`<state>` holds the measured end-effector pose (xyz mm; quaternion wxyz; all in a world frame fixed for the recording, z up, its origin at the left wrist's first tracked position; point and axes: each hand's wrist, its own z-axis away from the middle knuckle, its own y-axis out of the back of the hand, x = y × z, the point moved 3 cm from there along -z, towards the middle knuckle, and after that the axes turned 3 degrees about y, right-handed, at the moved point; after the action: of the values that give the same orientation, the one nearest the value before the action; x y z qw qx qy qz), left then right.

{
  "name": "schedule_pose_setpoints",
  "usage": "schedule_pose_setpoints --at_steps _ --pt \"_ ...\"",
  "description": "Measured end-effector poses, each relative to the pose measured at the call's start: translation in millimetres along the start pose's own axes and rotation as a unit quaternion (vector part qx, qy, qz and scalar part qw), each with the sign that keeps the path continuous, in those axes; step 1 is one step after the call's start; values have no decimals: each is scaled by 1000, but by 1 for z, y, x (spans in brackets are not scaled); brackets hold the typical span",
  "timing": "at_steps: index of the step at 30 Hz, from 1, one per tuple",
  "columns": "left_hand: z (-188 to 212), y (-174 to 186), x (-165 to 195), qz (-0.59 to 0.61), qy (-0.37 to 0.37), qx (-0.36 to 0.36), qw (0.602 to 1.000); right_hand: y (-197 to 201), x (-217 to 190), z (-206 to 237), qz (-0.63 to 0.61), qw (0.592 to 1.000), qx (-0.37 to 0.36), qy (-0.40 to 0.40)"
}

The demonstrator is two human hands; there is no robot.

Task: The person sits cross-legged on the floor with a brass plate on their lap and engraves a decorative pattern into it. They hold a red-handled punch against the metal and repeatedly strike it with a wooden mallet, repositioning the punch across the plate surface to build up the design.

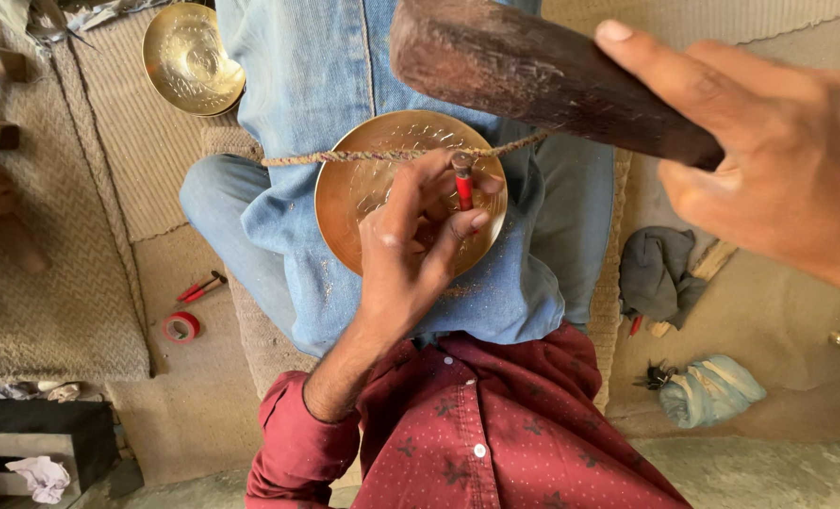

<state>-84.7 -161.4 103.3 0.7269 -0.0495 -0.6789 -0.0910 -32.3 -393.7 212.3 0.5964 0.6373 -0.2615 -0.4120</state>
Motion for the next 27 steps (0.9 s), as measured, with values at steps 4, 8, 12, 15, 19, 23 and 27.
schedule_pose_setpoints --at_steps 4,8,12,15,19,23,27 --pt "0 0 2 -19 -25 -8 999 1 5 8 -148 986 50 -50" --pt "0 0 1 -17 -14 -8 1000 -7 6 13 -114 992 -5 -52" --pt "0 -1 -2 -6 24 8 1000 -9 7 10 -45 995 -70 -56" --pt "0 -1 -4 -23 23 22 999 -5 6 3 -244 965 4 -97" --pt "1 -2 -2 -13 -11 25 1000 1 2 -7 -120 989 -47 -67" --pt "2 -2 -2 -33 -14 26 999 2 -4 -13 -132 989 -32 -53" --pt "1 -2 -3 -45 -12 28 999 -3 -3 -15 14 986 -148 -77"
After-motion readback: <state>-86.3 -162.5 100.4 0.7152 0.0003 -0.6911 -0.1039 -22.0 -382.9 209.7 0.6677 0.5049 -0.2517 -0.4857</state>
